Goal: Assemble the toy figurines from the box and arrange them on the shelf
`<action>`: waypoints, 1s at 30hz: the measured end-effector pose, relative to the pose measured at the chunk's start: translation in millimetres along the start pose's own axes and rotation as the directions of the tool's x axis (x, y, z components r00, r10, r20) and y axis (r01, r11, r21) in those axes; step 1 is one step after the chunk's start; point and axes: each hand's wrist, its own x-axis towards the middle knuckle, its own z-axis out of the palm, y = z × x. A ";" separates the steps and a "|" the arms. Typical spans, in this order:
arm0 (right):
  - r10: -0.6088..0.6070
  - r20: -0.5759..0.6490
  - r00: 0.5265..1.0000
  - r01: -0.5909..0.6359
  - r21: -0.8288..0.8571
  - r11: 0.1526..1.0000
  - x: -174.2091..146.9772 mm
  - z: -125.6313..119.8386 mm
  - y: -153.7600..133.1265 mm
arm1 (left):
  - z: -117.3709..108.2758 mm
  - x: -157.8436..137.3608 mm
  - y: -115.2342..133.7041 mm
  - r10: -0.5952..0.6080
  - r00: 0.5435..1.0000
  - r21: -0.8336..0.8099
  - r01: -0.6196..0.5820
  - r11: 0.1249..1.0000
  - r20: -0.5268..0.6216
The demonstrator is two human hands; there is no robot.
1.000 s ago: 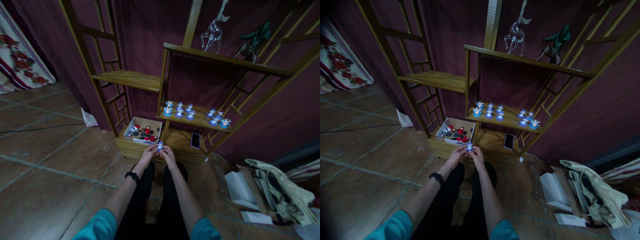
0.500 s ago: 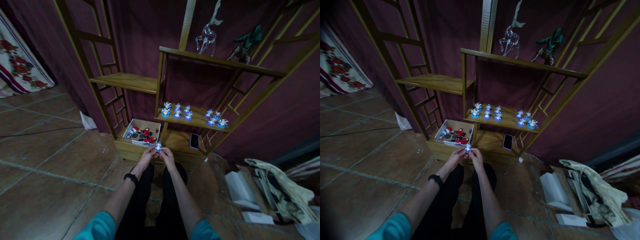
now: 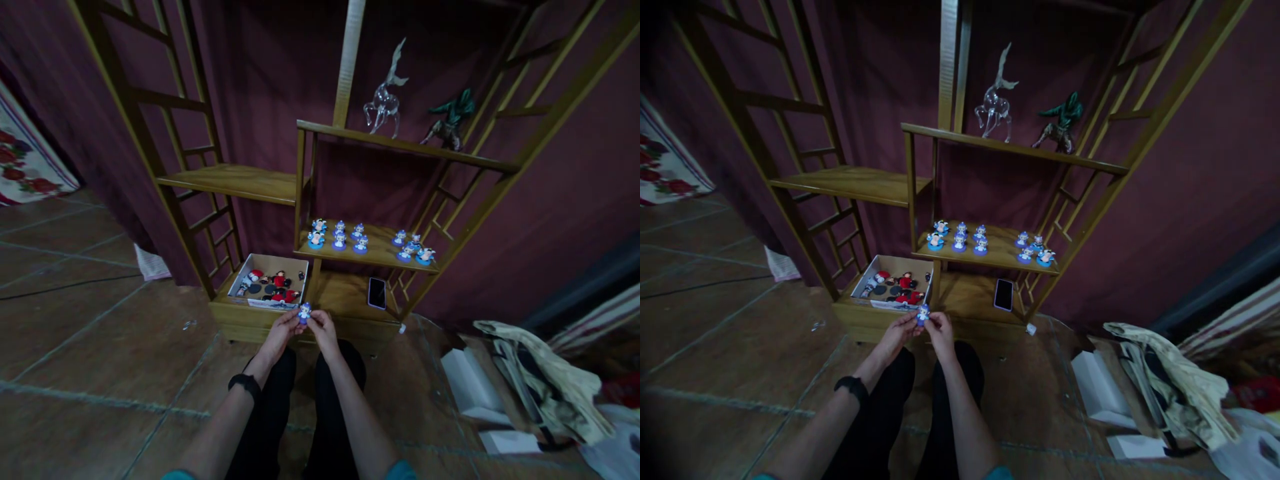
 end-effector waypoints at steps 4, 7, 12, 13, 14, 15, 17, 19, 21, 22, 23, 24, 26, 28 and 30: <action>-0.025 -0.035 0.999 0.021 -0.100 0.995 1.3 -1.2 0.1 | 1.0 0.6 -0.8 0.021 1.000 0.077 -0.023 0.997 0.023; -0.038 -0.034 0.999 0.033 -0.129 0.991 1.7 -1.8 -0.2 | 3.5 -2.1 0.6 0.057 0.997 0.154 -0.065 0.986 0.053; -0.020 -0.042 0.999 0.016 -0.097 0.995 2.9 -1.2 1.5 | 8.4 -7.4 5.3 0.109 0.991 0.259 -0.127 0.958 0.084; -0.015 -0.042 0.999 0.011 -0.090 0.996 3.2 -1.1 1.7 | 9.6 -8.2 6.4 0.113 0.990 0.273 -0.131 0.953 0.081; -0.011 -0.044 0.999 0.007 -0.084 0.996 3.5 -1.1 1.7 | 10.8 -8.8 7.4 0.116 0.990 0.286 -0.134 0.949 0.078; -0.008 -0.046 0.999 0.005 -0.078 0.997 3.7 -1.1 1.5 | 12.1 -9.3 8.2 0.121 0.990 0.295 -0.138 0.946 0.074; -0.003 -0.047 0.999 0.000 -0.065 0.998 3.8 -1.4 0.8 | 14.3 -9.9 9.3 0.125 0.989 0.306 -0.142 0.941 0.074; 0.006 -0.040 0.999 -0.008 -0.045 0.999 3.6 -1.9 -0.3 | 15.9 -9.7 8.9 0.132 0.988 0.307 -0.149 0.940 0.077; 0.022 -0.027 0.999 -0.022 -0.012 1.000 3.0 -2.5 -1.6 | 16.4 -8.7 7.1 0.146 0.986 0.301 -0.163 0.939 0.078; 0.031 -0.020 0.999 -0.031 0.004 1.000 2.7 -2.8 -2.2 | 16.3 -7.9 5.9 0.158 0.984 0.296 -0.174 0.939 0.078; 0.038 -0.013 0.999 -0.038 0.016 0.999 2.4 -3.2 -3.0 | 16.0 -7.0 4.5 0.172 0.982 0.289 -0.187 0.939 0.077; 0.044 -0.006 0.999 -0.043 0.023 0.999 2.1 -3.7 -3.8 | 15.6 -6.0 3.1 0.185 0.980 0.282 -0.199 0.939 0.078; 0.047 0.009 0.999 -0.047 0.024 0.999 1.5 -4.6 -5.4 | 14.5 -4.4 0.6 0.198 0.976 0.275 -0.215 0.937 0.086; 0.047 0.026 0.999 -0.048 0.023 0.999 1.1 -5.6 -6.5 | 13.7 -3.2 -1.2 0.204 0.975 0.281 -0.222 0.934 0.093; 0.052 0.033 0.998 -0.053 0.021 0.998 1.0 -6.6 -6.9 | 13.7 -2.8 -2.1 0.213 0.972 0.292 -0.232 0.928 0.096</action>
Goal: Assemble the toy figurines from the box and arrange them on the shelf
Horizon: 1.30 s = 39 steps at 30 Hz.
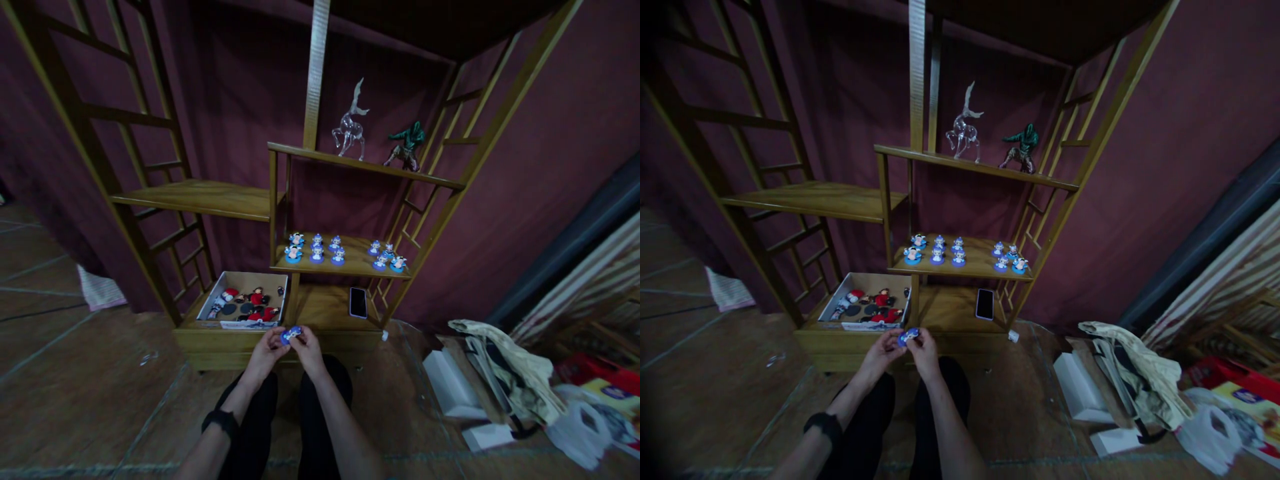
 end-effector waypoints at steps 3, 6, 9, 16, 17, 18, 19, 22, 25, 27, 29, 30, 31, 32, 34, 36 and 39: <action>0.010 -0.005 1.000 -0.010 -0.012 1.000 0.0 -1.3 0.5 | 1.8 -0.6 0.7 0.021 1.000 0.011 -0.021 1.000 -0.010; -0.001 -0.006 1.000 0.001 -0.028 1.000 -0.5 -2.4 0.1 | 4.9 -2.0 2.8 0.036 0.999 0.008 -0.036 0.999 -0.025; -0.009 0.013 1.000 0.010 -0.038 0.999 -2.0 -3.4 -2.1 | 7.6 -3.6 4.5 0.034 0.999 -0.017 -0.034 0.999 -0.036; -0.008 0.017 1.000 0.009 -0.074 0.997 -3.0 -6.9 -3.3 | 6.7 -3.6 -2.4 0.044 0.998 0.033 -0.042 0.999 -0.049; -0.007 0.015 1.000 0.009 -0.077 0.997 -3.0 -7.4 -2.5 | 6.1 -3.2 -4.4 0.050 0.998 0.046 -0.048 0.998 -0.049; -0.009 0.014 1.000 0.010 -0.079 0.997 -3.0 -7.9 -1.7 | 5.4 -2.7 -6.3 0.054 0.997 0.062 -0.051 0.997 -0.046; -0.010 0.013 1.000 0.011 -0.081 0.997 -3.1 -8.3 -0.8 | 4.7 -2.2 -8.2 0.056 0.998 0.085 -0.053 0.995 -0.042; -0.011 0.024 1.000 0.012 -0.083 0.997 -3.0 -9.2 1.9 | 3.2 -1.3 -12.3 0.075 0.997 0.183 -0.069 0.981 -0.026; 0.005 0.036 0.999 -0.003 -0.059 0.998 -2.1 -9.5 4.3 | 2.7 -2.2 -14.1 0.109 0.994 0.278 -0.101 0.955 -0.014; 0.015 0.036 0.999 -0.013 -0.049 0.999 -1.4 -9.6 5.5 | 2.8 -3.5 -14.3 0.123 0.992 0.308 -0.112 0.945 -0.015; 0.017 0.032 0.999 -0.015 -0.047 0.999 -1.0 -9.7 6.1 | 2.9 -4.6 -13.9 0.120 0.993 0.307 -0.109 0.945 -0.017; 0.015 0.029 0.999 -0.014 -0.045 0.999 -1.0 -9.7 6.1 | 2.9 -4.9 -13.6 0.114 0.993 0.298 -0.105 0.949 -0.013; 0.012 0.027 1.000 -0.011 -0.040 0.999 -1.0 -9.7 5.9 | 2.7 -5.0 -13.1 0.105 0.994 0.285 -0.099 0.953 -0.005; 0.009 0.026 1.000 -0.008 -0.034 0.999 -1.2 -9.7 5.5 | 2.5 -4.8 -12.6 0.094 0.996 0.267 -0.092 0.959 0.007; 0.003 0.025 1.000 -0.003 -0.027 1.000 -1.7 -9.4 4.5 | 1.9 -4.1 -11.7 0.069 0.997 0.222 -0.073 0.972 0.025; 0.002 0.021 1.000 -0.002 -0.033 0.999 -2.1 -9.0 3.3 | 1.4 -3.4 -11.0 0.047 0.999 0.170 -0.051 0.984 0.028; 0.014 0.010 1.000 -0.014 -0.041 0.999 -1.9 -8.3 2.5 | 0.8 -2.7 -11.3 0.019 0.999 0.108 -0.021 0.994 0.026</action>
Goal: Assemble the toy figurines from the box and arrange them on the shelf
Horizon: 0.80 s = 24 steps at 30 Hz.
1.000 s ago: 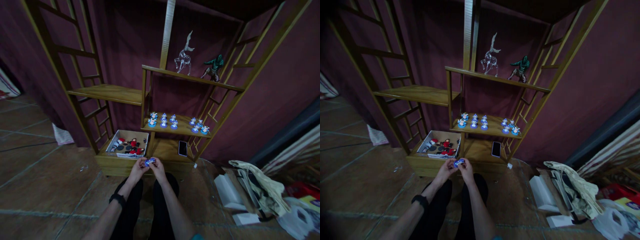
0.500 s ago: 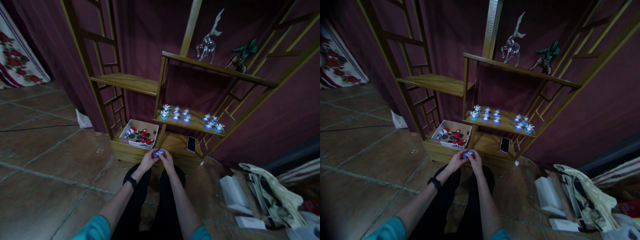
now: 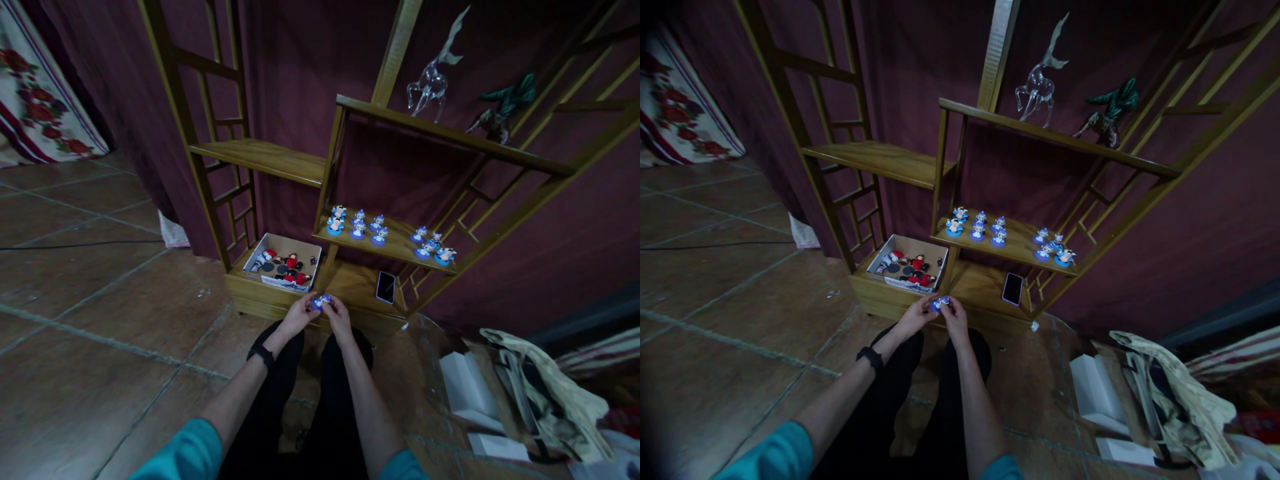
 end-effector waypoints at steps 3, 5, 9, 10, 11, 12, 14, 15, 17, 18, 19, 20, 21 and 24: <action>0.021 -0.009 1.000 -0.021 -0.007 1.000 1.0 0.4 1.4 | -0.8 0.6 -2.5 -0.017 1.000 -0.007 0.017 1.000 0.008; 0.038 -0.008 0.999 -0.038 -0.007 0.999 1.6 0.4 3.2 | -1.5 1.4 -5.2 -0.011 1.000 0.012 0.010 1.000 0.008; 0.076 -0.003 0.997 -0.076 -0.020 0.997 1.4 0.1 5.0 | -3.1 3.2 -9.0 0.018 1.000 0.072 -0.018 0.997 0.001; 0.080 -0.003 0.997 -0.080 -0.029 0.996 1.2 0.1 4.8 | -3.3 3.4 -9.3 0.021 1.000 0.085 -0.021 0.996 -0.001; 0.079 -0.006 0.997 -0.079 -0.036 0.996 0.9 0.0 4.3 | -3.4 3.5 -9.4 0.022 1.000 0.095 -0.022 0.995 -0.003; 0.076 -0.007 0.997 -0.076 -0.040 0.996 0.7 0.0 3.8 | -3.4 3.5 -9.3 0.023 1.000 0.103 -0.022 0.994 -0.004; 0.068 -0.003 0.998 -0.068 -0.038 0.997 0.2 -0.1 2.3 | -3.1 3.2 -8.9 0.027 1.000 0.118 -0.025 0.993 -0.013; 0.065 -0.002 0.998 -0.065 -0.035 0.997 0.0 -0.2 1.5 | -2.8 3.0 -8.7 0.031 0.999 0.129 -0.028 0.991 -0.021; 0.061 0.005 0.998 -0.061 -0.030 0.998 -0.4 -0.3 0.1 | -2.1 2.3 -8.1 0.042 0.998 0.159 -0.035 0.987 -0.042; 0.057 0.011 0.998 -0.057 -0.028 0.998 -0.5 -0.4 -0.6 | -1.7 1.8 -7.6 0.049 0.997 0.177 -0.039 0.983 -0.053; 0.050 0.015 0.999 -0.050 -0.026 0.998 -0.7 -0.4 -1.3 | -1.3 1.3 -6.8 0.055 0.997 0.196 -0.042 0.980 -0.060; 0.039 0.020 0.999 -0.039 -0.022 0.999 -0.9 -0.5 -1.9 | -0.8 0.6 -5.9 0.061 0.996 0.213 -0.045 0.976 -0.065; 0.027 0.029 0.999 -0.027 -0.017 0.999 -1.2 -0.5 -2.6 | -0.3 0.0 -4.8 0.066 0.996 0.229 -0.049 0.972 -0.068; 0.001 0.050 0.999 -0.001 -0.006 1.000 -1.9 -0.8 -4.8 | 0.6 -1.6 -1.2 0.089 0.993 0.266 -0.067 0.962 -0.071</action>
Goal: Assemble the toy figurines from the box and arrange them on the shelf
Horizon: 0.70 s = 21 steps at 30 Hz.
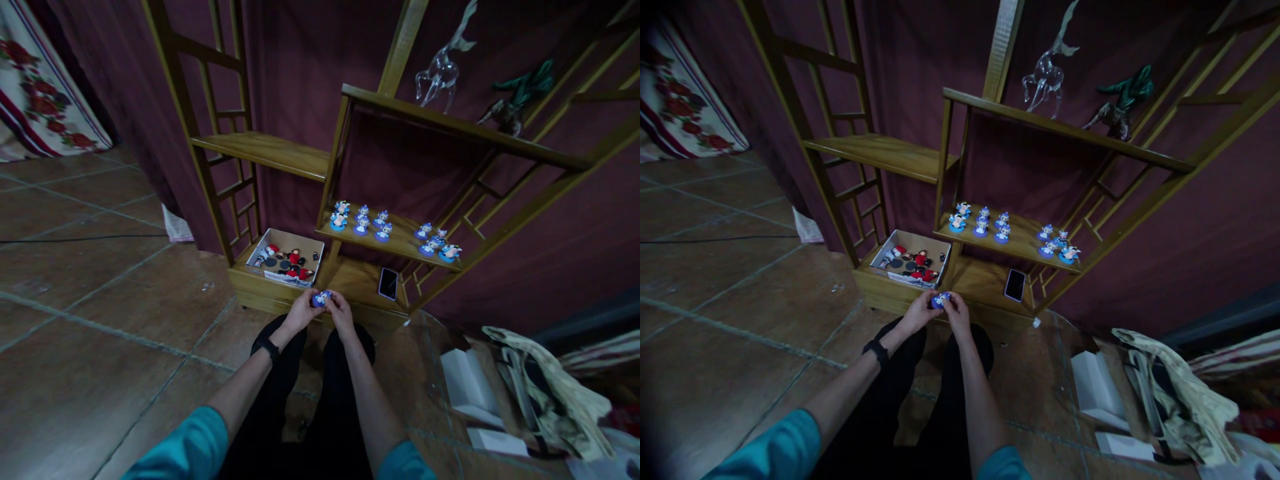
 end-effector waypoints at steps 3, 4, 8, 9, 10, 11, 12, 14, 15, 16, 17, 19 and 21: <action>0.011 0.016 1.000 -0.011 -0.002 1.000 -0.6 -0.6 -1.8 | -1.2 -0.6 2.0 0.030 1.000 0.031 -0.030 0.999 -0.004; 0.017 0.015 1.000 -0.017 -0.001 1.000 -0.7 -0.8 -2.0 | -1.8 -0.9 2.3 0.038 0.999 0.052 -0.037 0.998 -0.005; 0.016 0.018 1.000 -0.016 0.007 1.000 -0.8 -1.7 0.3 | -3.2 -4.1 3.4 0.066 0.998 0.197 -0.060 0.978 -0.024; 0.008 0.021 1.000 -0.008 0.006 1.000 -0.7 -1.9 1.5 | -3.0 -5.5 4.3 0.076 0.997 0.238 -0.068 0.969 -0.026; 0.001 0.025 1.000 -0.001 0.006 1.000 -0.6 -2.1 2.8 | -2.6 -7.2 5.7 0.086 0.996 0.279 -0.075 0.957 -0.027; -0.004 0.031 0.999 0.003 0.007 1.000 -0.4 -2.4 4.1 | -1.9 -8.9 7.4 0.091 0.996 0.321 -0.078 0.944 -0.024; -0.006 0.038 0.999 0.006 0.010 1.000 -0.2 -2.6 5.4 | -1.1 -10.7 9.6 0.090 0.996 0.364 -0.076 0.928 -0.022; -0.005 0.054 0.999 0.004 0.021 1.000 0.3 -3.1 7.7 | 0.6 -14.1 14.6 0.067 0.998 0.453 -0.052 0.890 -0.017; -0.003 0.060 0.998 0.002 0.024 1.000 0.5 -3.3 8.6 | 1.4 -15.8 17.3 0.050 0.999 0.498 -0.037 0.866 -0.012; -0.003 0.065 0.998 0.001 0.028 1.000 0.8 -3.5 9.4 | 2.2 -17.3 19.9 0.036 0.999 0.543 -0.030 0.839 -0.001; -0.004 0.070 0.998 0.002 0.031 1.000 1.1 -3.7 10.1 | 2.8 -18.6 22.3 0.030 0.999 0.587 -0.033 0.809 0.015; -0.010 0.074 0.997 0.007 0.041 0.999 1.7 -4.0 11.2 | 3.6 -20.6 26.2 0.045 0.998 0.668 -0.068 0.741 0.051; -0.011 0.070 0.997 0.007 0.057 0.998 1.9 -3.9 11.4 | 3.4 -21.5 28.9 0.081 0.993 0.739 -0.121 0.663 0.090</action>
